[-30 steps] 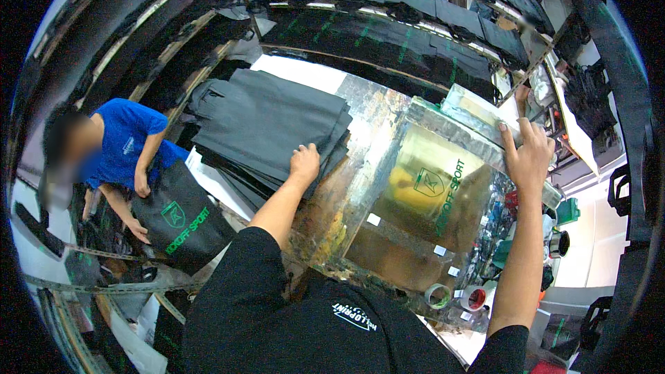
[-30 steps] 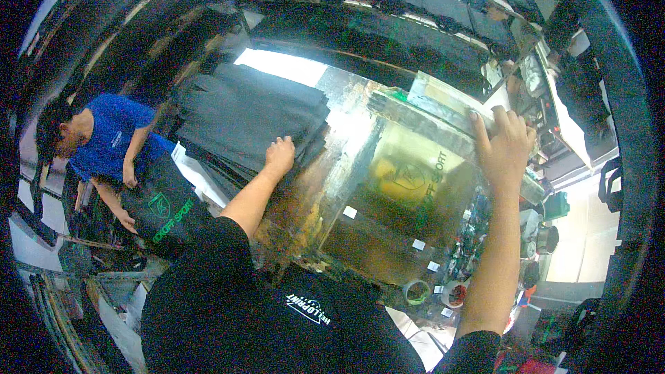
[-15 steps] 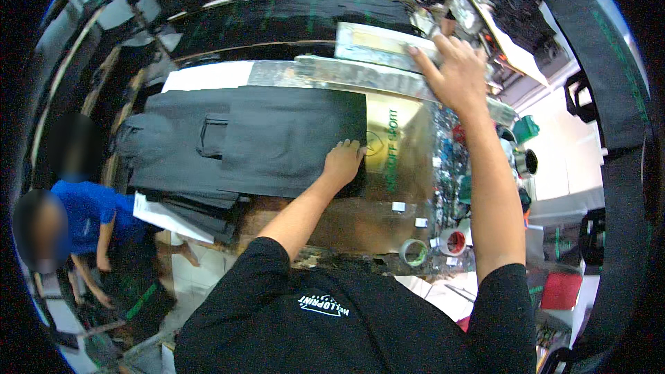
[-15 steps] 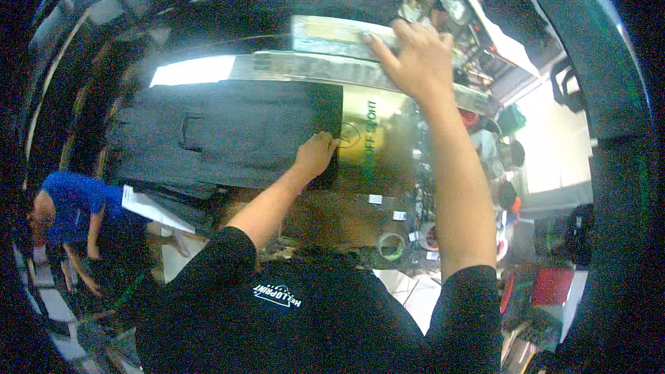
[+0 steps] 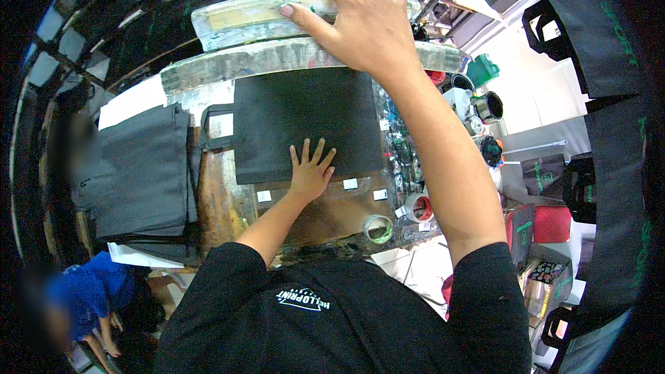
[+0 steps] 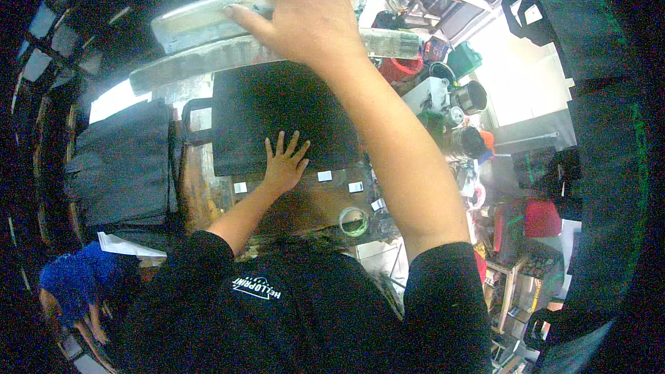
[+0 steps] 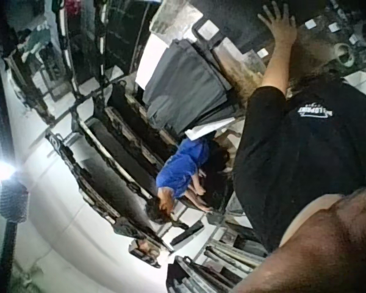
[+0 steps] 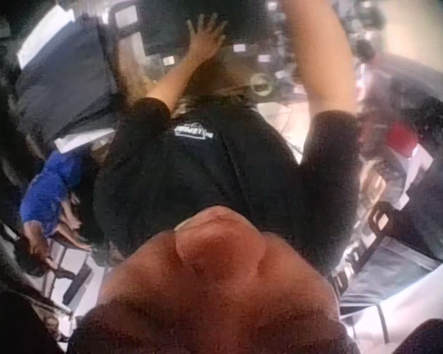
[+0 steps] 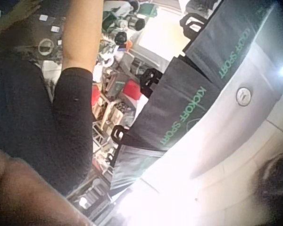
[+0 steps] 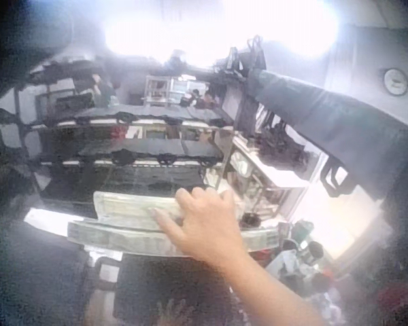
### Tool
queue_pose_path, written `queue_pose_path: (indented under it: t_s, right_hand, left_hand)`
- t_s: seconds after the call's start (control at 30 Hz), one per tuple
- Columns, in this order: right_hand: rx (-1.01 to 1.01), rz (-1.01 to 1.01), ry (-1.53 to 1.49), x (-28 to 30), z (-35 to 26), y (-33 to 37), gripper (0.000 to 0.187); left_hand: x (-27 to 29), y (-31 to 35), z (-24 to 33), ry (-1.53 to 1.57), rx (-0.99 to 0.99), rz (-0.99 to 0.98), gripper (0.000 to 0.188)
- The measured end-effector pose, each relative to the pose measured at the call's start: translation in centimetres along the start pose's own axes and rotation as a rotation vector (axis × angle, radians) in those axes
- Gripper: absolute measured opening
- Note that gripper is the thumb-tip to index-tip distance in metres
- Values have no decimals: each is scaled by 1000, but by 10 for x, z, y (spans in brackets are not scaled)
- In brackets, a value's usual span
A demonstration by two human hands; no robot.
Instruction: The person performs screen printing on black tote bags using a squeegee and green ink. They repeatedly pull the squeegee across a screen to transfer a logo onto the bags, then lift the screen and move the printed bag aside.
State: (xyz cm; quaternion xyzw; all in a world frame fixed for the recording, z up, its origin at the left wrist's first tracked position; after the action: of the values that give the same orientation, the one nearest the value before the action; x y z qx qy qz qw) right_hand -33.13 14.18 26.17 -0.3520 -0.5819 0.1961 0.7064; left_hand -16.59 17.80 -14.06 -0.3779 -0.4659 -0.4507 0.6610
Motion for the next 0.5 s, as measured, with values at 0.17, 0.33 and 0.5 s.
queue_pose_path:
  t_s: [0.17, 0.33, 0.5]
  right_hand:
    - [-21, -16, -76, 8, 1, -9, 60]
    - [15, -34, 13, -2, -1, -6, 66]
    - [-33, -181, 43, 6, 0, -5, 65]
  left_hand:
    - [-4, 9, 15, 14, 22, 25, 55]
    - [-8, 14, 17, 12, 18, 38, 58]
    - [-3, 18, 22, 71, 56, 44, 63]
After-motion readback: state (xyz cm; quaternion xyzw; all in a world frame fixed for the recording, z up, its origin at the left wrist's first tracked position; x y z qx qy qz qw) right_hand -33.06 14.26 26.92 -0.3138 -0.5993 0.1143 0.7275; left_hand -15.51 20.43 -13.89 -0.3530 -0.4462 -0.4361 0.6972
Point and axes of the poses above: each hand's wrist, its own y-axis away from the middle knuckle, its own x-axis out of the back of the hand, z = x × y, the point moved 4 cm from there along -y, towards the middle knuckle
